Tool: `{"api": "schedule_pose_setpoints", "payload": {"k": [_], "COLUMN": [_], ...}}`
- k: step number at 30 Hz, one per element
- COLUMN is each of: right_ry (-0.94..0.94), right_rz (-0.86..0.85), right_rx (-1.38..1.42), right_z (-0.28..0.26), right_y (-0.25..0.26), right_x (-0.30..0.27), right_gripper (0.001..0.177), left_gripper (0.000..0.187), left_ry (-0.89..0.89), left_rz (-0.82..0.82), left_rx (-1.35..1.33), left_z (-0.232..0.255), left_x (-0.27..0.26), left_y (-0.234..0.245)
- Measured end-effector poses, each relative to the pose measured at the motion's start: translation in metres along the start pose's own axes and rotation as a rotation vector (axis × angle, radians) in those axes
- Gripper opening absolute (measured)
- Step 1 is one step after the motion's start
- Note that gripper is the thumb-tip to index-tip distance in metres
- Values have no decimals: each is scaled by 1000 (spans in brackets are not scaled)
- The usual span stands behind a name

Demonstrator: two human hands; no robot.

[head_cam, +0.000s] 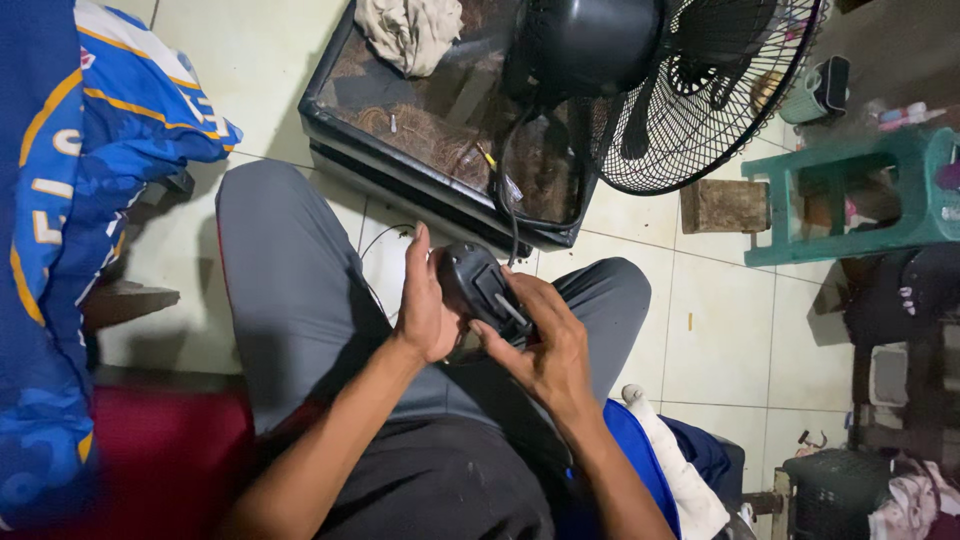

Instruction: The person sits on the floor and uses a screwdriver to adjust wires and components inside a small black electronic device. They repeatedly tighten and loosen screws, reposition wires, and then close the device's casing.

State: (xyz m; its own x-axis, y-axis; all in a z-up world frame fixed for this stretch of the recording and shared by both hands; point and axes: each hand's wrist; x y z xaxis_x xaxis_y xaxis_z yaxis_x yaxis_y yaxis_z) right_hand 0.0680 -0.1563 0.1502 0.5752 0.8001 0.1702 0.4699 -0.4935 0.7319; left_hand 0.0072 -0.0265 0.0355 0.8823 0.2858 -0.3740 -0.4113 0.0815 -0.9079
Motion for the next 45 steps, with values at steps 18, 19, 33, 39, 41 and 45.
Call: {"api": "schedule_pose_setpoints", "payload": {"k": [18, 19, 33, 39, 41, 45], "right_ry": [-48, -17, 76, 130, -40, 55], "right_rz": [-91, -109, -40, 33, 69, 247], "right_rx": [35, 54, 170, 218, 282, 185], "right_z": [7, 9, 44, 56, 50, 33], "right_y": [13, 14, 8, -1, -3, -22], "right_x": [1, 2, -3, 5, 2, -9], "right_gripper": [70, 72, 55, 53, 56, 70], "left_gripper": [33, 31, 24, 31, 31, 29], "left_ry": [-120, -103, 262, 335, 271, 80], "left_rz": [-19, -14, 5, 71, 59, 27], "left_rx": [343, 306, -16, -13, 2, 80], "left_z": [-6, -2, 20, 31, 33, 24], "left_x": [-6, -4, 21, 16, 16, 15], "left_y": [-19, -23, 5, -2, -5, 4]}}
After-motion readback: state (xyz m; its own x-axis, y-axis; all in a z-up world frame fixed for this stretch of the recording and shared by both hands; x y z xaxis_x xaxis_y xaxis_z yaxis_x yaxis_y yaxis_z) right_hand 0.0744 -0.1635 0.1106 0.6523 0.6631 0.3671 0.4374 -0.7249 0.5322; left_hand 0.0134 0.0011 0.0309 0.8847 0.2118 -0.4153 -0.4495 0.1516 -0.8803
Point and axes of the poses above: each hand's wrist, its own x-axis towards the middle knuckle, its own y-axis out of the back of the hand, z = x × y, and after that the axes turned 1 degree about y, right-handed
